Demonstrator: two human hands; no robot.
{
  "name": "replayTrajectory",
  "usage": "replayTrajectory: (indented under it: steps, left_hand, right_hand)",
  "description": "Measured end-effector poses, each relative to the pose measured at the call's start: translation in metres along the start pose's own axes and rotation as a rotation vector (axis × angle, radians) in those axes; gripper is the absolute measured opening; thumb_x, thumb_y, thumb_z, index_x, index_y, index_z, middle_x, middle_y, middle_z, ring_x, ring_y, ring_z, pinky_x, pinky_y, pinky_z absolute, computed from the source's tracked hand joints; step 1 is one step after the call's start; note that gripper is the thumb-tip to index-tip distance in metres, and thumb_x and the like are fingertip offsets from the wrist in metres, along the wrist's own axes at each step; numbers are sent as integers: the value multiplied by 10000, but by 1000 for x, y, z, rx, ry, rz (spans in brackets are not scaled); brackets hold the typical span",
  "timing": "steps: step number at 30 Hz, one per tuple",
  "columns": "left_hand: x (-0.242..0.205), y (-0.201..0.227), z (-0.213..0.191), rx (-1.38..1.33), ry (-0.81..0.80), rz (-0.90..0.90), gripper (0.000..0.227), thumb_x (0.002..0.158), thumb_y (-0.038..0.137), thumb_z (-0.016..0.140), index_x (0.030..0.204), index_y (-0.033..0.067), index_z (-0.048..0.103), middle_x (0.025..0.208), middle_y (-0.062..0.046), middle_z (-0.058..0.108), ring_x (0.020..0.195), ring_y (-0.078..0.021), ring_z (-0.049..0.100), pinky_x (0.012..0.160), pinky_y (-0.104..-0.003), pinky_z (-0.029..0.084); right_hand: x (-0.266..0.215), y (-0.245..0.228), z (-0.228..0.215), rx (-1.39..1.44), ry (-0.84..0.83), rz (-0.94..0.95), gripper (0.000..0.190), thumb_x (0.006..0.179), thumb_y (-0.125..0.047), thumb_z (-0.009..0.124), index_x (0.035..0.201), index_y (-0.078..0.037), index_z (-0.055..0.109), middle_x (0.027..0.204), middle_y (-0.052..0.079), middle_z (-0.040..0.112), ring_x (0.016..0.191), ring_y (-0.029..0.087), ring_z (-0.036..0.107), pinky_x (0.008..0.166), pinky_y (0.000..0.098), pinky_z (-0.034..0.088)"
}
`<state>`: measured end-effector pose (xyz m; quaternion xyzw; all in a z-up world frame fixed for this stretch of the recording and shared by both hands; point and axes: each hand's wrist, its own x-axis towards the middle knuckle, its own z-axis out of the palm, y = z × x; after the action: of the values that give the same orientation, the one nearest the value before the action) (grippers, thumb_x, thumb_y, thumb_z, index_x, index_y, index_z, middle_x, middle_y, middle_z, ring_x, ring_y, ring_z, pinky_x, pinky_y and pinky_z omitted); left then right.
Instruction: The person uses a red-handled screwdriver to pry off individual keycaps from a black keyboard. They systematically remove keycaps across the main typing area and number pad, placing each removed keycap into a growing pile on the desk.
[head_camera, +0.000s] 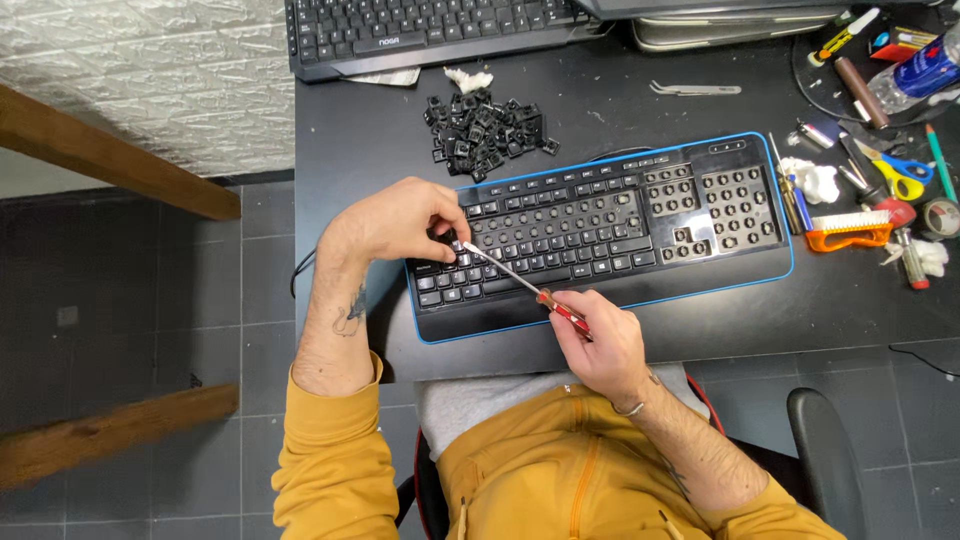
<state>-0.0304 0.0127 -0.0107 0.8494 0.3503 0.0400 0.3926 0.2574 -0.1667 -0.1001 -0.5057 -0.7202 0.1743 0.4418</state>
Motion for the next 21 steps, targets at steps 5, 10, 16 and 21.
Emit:
replayTrajectory:
  steps: [5,10,16,21]
  left_hand:
    - [3,-4,6,54,-61,9,229,692,189,861,910,212,796,740,-37,631,722,-262,658,744,-412,561]
    - [7,-10,13,95,-73,-8,221,708,175,842,921,230,816,770,-68,667,767,-306,689,777,-436,570]
    - [15,-14,21,129,-65,-32,242,693,161,865,915,251,832,836,-34,721,816,-248,721,791,-385,593]
    - [14,-12,21,140,-73,-101,246,691,189,897,898,308,835,833,20,735,816,-195,728,776,-339,602]
  right_hand:
    - [-3,-5,-3,-5,-27,-40,176,892,-162,745,1064,-139,778,747,52,723,642,289,721,588,335,583]
    - [4,-19,-7,-70,-10,-84,145,874,-182,762,1014,-174,799,678,27,688,592,272,696,563,329,561]
    - [21,-40,-11,-104,2,-139,128,857,-193,790,980,-162,806,638,22,677,549,253,680,539,309,554]
    - [30,-51,-11,-90,18,-189,118,827,-141,815,942,-113,806,638,54,692,550,259,693,551,334,577]
